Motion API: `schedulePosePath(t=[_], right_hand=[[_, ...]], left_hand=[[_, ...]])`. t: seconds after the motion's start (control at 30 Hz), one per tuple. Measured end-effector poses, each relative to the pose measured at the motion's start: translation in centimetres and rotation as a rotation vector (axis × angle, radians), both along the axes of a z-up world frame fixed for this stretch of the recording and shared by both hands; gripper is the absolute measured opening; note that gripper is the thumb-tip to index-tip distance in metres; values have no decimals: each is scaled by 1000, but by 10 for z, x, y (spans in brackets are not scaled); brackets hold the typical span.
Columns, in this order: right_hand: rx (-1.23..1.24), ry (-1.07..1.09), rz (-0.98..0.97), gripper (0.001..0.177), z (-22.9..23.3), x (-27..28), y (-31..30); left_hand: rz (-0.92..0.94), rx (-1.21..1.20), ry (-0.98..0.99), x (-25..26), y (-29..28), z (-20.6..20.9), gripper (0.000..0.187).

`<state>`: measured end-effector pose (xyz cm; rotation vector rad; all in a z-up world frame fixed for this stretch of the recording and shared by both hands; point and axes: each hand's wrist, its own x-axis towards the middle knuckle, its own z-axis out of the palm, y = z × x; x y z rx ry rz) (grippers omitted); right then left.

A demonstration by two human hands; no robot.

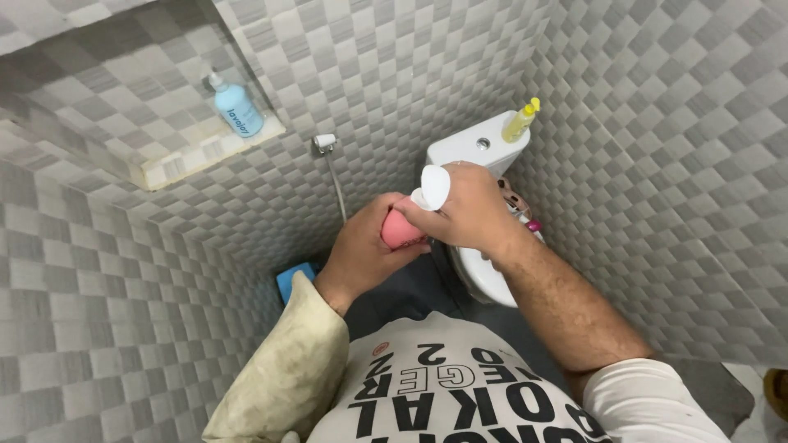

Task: The person is handling and inspecting a bottle of soap and a refill packet in a bathroom.

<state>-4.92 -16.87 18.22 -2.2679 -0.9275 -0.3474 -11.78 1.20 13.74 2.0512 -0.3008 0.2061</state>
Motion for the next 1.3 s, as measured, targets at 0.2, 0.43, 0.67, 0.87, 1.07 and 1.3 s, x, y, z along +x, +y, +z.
schedulePosePath(t=[0.2,0.43,0.67,0.87,1.07,1.3], right_hand=[[171,127,296,39,-22,13,-29],[378,328,566,36,-8,6,-71],[420,105,273,56,-51,15,-129],[203,67,53,44,-55,13,-149],[309,80,120,19,-43,-4,-138],[491,67,10,28,-53,-12,-134]], left_hand=[[-166,-163,76,-3,-10,-10,62],[-122,-205,64,-12,-38,-11,66],[-19,-221,43,-24,-67,-2,69],[46,-236,55,-28,-84,-5,69],[67,-271,99,-36,-95,-6,70],[73,-247,76,-39,-87,-9,71]])
